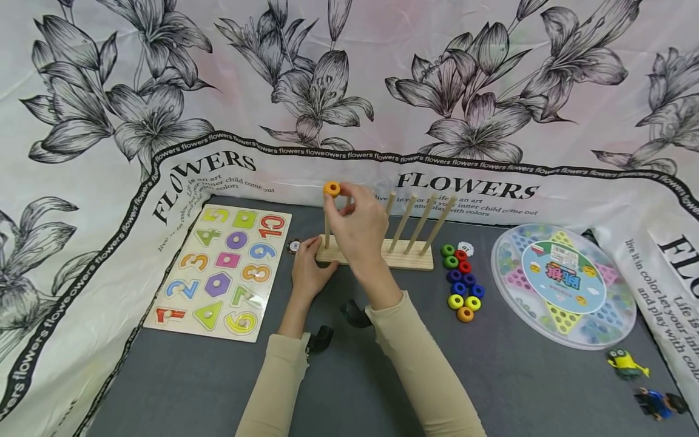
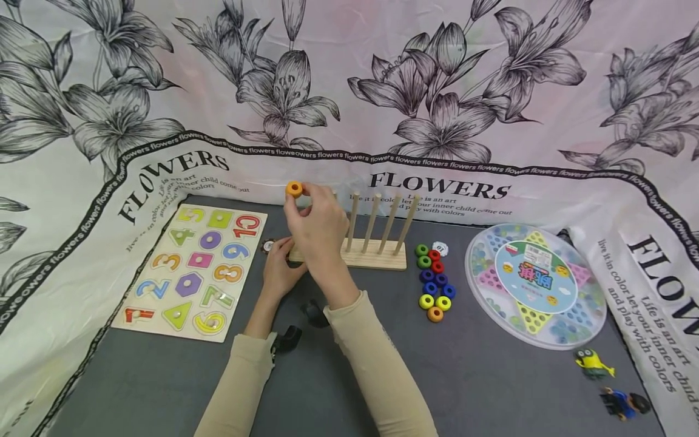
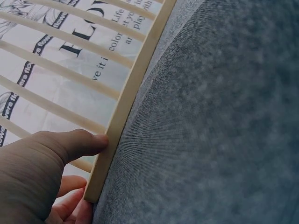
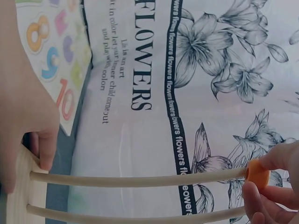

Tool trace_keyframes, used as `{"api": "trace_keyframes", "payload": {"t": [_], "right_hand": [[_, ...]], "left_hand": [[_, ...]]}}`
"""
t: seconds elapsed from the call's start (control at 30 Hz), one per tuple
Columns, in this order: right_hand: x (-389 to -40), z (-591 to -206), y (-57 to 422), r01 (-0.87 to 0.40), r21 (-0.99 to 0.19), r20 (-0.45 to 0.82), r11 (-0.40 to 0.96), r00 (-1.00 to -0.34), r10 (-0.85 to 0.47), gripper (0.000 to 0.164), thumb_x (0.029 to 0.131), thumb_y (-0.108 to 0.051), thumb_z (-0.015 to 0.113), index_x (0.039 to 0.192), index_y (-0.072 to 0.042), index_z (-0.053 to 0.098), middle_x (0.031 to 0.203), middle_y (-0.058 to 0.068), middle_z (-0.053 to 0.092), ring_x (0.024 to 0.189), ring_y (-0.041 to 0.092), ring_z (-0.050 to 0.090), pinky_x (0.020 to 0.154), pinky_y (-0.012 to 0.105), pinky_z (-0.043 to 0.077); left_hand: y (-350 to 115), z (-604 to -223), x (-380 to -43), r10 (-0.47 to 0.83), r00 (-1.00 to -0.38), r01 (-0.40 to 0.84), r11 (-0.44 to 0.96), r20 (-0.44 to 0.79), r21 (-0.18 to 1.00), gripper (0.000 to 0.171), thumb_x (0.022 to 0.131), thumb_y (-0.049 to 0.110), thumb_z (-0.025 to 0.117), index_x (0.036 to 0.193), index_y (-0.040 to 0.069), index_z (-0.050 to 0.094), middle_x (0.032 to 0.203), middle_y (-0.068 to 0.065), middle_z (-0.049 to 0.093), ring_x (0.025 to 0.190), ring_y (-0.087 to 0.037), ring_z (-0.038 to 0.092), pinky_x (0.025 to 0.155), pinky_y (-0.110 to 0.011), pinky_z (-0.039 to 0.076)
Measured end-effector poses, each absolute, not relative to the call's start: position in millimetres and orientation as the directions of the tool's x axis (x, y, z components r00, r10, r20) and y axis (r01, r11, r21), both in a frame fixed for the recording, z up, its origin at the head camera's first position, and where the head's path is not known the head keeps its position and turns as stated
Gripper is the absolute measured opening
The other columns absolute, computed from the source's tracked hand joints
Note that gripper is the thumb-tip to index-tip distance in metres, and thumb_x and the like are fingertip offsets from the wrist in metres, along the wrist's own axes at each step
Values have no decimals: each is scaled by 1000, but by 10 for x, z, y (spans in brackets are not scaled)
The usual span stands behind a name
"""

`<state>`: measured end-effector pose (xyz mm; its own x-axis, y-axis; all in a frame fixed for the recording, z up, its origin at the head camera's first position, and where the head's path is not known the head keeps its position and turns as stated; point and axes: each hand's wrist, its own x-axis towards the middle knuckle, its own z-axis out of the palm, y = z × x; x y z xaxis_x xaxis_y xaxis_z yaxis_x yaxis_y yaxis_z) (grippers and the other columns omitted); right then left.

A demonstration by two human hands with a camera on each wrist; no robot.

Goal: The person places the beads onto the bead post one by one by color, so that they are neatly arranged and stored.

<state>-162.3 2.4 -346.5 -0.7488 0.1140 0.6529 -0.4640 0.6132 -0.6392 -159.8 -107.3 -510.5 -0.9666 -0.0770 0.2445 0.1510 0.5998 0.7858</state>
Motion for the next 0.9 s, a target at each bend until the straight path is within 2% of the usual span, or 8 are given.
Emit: {"api": "trace_keyframes", "payload": {"t": [0.17, 0.37, 0.53, 0.73, 0.9], "right_hand": [[-1630, -3419, 1, -419, -612, 634, 671, -767, 100, 26, 90, -22, 71, 107, -3, 74, 87, 9, 68, 58, 16, 59, 50, 32, 45], [-1652, -3369, -15, -390, -555, 614, 735, -788, 45, 25, 92, -25, 69, 107, -6, 74, 97, 7, 72, 57, 15, 58, 48, 29, 45], [-1666, -3368, -26, -392, -506, 617, 768, -787, 5, 25, 92, -24, 69, 107, -5, 74, 98, 7, 73, 57, 19, 59, 47, 29, 45], [-1614, -3456, -81, -356, -531, 607, 769, -793, 53, 27, 94, -26, 67, 111, -7, 74, 104, 7, 73, 46, 18, 52, 36, 29, 35], [-1614, -3624, -133, -373, -592, 623, 714, -774, 112, 27, 93, -21, 68, 111, -3, 74, 103, 11, 74, 47, 16, 56, 39, 30, 42]], "left_hand": [[-1068, -5120, -1610, -72, -968, 150, 602, 240, 784, 67, 78, 16, 83, 136, -5, 55, 135, -19, 51, 125, -38, 48, 102, -53, 43], [-1080, -5146, -1618, -62, -970, 147, 612, 233, 777, 68, 79, 16, 82, 137, -5, 54, 135, -20, 50, 125, -38, 47, 104, -52, 42], [-1076, -5122, -1607, -68, -975, 128, 605, 211, 786, 67, 80, 17, 81, 138, -4, 54, 137, -19, 49, 126, -37, 47, 103, -53, 42], [-1074, -5104, -1602, -66, -975, 130, 614, 214, 779, 68, 80, 18, 82, 137, -5, 55, 136, -19, 50, 126, -37, 47, 103, -53, 42], [-1073, -5110, -1608, -69, -968, 147, 624, 242, 767, 66, 78, 16, 82, 135, -5, 56, 134, -20, 51, 124, -37, 49, 103, -52, 42]]}}
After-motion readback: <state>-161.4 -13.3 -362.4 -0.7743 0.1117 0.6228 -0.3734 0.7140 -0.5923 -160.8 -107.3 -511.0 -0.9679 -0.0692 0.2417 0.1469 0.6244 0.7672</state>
